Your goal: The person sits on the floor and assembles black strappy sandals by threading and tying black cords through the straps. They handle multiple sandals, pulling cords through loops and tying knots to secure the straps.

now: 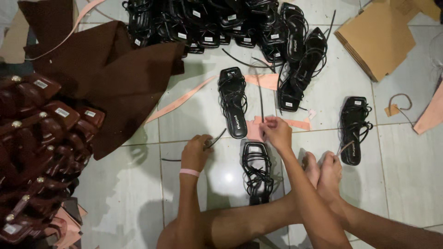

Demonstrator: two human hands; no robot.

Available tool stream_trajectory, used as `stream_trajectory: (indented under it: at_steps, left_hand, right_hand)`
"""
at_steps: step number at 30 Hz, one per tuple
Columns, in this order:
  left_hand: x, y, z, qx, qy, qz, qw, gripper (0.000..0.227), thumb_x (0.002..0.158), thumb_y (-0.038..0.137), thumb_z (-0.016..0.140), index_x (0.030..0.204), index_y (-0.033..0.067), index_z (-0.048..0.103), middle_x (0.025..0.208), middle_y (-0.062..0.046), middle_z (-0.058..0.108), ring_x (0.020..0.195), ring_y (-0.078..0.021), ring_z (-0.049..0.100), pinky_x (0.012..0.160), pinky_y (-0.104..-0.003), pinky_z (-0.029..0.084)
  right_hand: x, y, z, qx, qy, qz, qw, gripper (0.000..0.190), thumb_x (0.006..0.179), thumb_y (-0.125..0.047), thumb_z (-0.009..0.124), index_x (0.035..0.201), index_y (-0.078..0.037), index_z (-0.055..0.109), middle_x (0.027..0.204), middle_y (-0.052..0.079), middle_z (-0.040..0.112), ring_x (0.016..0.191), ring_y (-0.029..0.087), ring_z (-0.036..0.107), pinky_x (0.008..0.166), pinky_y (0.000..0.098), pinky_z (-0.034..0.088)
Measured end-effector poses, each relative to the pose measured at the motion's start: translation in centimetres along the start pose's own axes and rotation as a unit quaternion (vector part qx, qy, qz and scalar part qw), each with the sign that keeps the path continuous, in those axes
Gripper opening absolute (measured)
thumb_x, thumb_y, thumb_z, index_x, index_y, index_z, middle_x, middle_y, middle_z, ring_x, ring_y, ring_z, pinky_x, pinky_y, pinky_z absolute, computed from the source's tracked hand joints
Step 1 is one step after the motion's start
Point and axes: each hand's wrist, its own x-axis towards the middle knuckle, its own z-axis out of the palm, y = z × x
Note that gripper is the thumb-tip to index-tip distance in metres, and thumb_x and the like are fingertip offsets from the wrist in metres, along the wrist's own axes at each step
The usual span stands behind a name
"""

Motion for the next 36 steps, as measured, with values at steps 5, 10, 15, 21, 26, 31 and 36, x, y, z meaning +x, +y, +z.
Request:
stream_trajectory:
  at_steps: [5, 10, 15, 21, 26, 31, 36]
  left_hand:
    - [-0.5, 0.4, 0.7, -0.017, 0.177, 0.116, 0.977, 0.03, 0.072, 0.009, 0.083, 0.1, 0.0061, 0.073, 0.103, -0.016, 0.071, 0.092, -0.0369, 0.067, 0.077, -0.044, 0.054]
    - [-1.1, 2.0, 3.7, -0.181, 0.157, 0.157, 0.958, 0.02, 0.088, 0.01, 0.08, 0.105, 0.0075, 0.07, 0.102, -0.011, 0.072, 0.087, -0.0264, 0.07, 0.077, -0.035, 0.057]
    - [-1.7, 3.9, 6.6, -0.251, 0.003, 0.186, 0.95, 0.025, 0.086, 0.011, 0.082, 0.108, 0.0074, 0.072, 0.097, -0.007, 0.072, 0.079, -0.0192, 0.07, 0.068, -0.03, 0.056]
    - [-1.8, 5.2, 6.8, -0.222, -0.077, 0.211, 0.949, 0.045, 0.073, 0.023, 0.09, 0.111, 0.0073, 0.071, 0.089, -0.006, 0.07, 0.071, -0.0198, 0.064, 0.066, -0.032, 0.054]
    - [-1.7, 5.6, 7.0, -0.219, -0.074, 0.254, 0.939, 0.043, 0.073, 0.029, 0.09, 0.104, 0.0058, 0.072, 0.09, -0.007, 0.073, 0.073, -0.0205, 0.064, 0.067, -0.033, 0.053]
    - [-2.3, 6.2, 8.4, -0.268, -0.113, 0.13, 0.948, 0.024, 0.085, 0.026, 0.082, 0.095, 0.0045, 0.078, 0.083, -0.009, 0.076, 0.071, -0.019, 0.073, 0.066, -0.03, 0.055]
    - [-2.1, 5.7, 8.7, -0.264, -0.141, 0.146, 0.943, 0.022, 0.086, 0.023, 0.08, 0.092, 0.0027, 0.076, 0.083, -0.011, 0.077, 0.072, -0.0199, 0.074, 0.068, -0.03, 0.056]
  right_hand:
    - [-2.0, 1.8, -3.3, 0.156, -0.103, 0.009, 0.982, 0.027, 0.095, -0.014, 0.07, 0.118, -0.001, 0.073, 0.09, 0.003, 0.073, 0.078, 0.01, 0.067, 0.071, 0.025, 0.054]
    - [-5.1, 3.3, -5.5, 0.17, -0.083, 0.028, 0.982, 0.023, 0.09, -0.008, 0.076, 0.112, 0.001, 0.076, 0.096, 0.003, 0.074, 0.079, 0.009, 0.062, 0.072, 0.0249, 0.052]
    - [-5.6, 3.6, -4.3, 0.198, -0.131, 0.011, 0.971, 0.021, 0.085, -0.005, 0.081, 0.105, 0.002, 0.076, 0.091, 0.006, 0.078, 0.077, 0.011, 0.066, 0.07, 0.0252, 0.052]
    - [-6.4, 2.8, -3.3, 0.19, -0.147, 0.006, 0.971, 0.03, 0.084, -0.006, 0.084, 0.111, 0.003, 0.075, 0.085, 0.005, 0.074, 0.077, 0.009, 0.066, 0.069, 0.023, 0.054]
    - [-7.0, 1.9, -3.4, 0.181, -0.16, 0.015, 0.97, 0.05, 0.081, -0.006, 0.082, 0.128, -0.004, 0.067, 0.086, 0.002, 0.071, 0.076, 0.009, 0.065, 0.063, 0.023, 0.052]
    - [-7.8, 2.0, -3.6, 0.18, -0.173, 0.013, 0.968, 0.036, 0.088, -0.007, 0.078, 0.123, -0.002, 0.07, 0.09, 0.0, 0.069, 0.079, 0.008, 0.066, 0.064, 0.0236, 0.05]
    - [-7.7, 0.6, -3.4, 0.245, -0.155, -0.069, 0.955, 0.018, 0.104, -0.011, 0.074, 0.106, 0.003, 0.063, 0.097, -0.003, 0.063, 0.092, 0.006, 0.057, 0.082, 0.0225, 0.046]
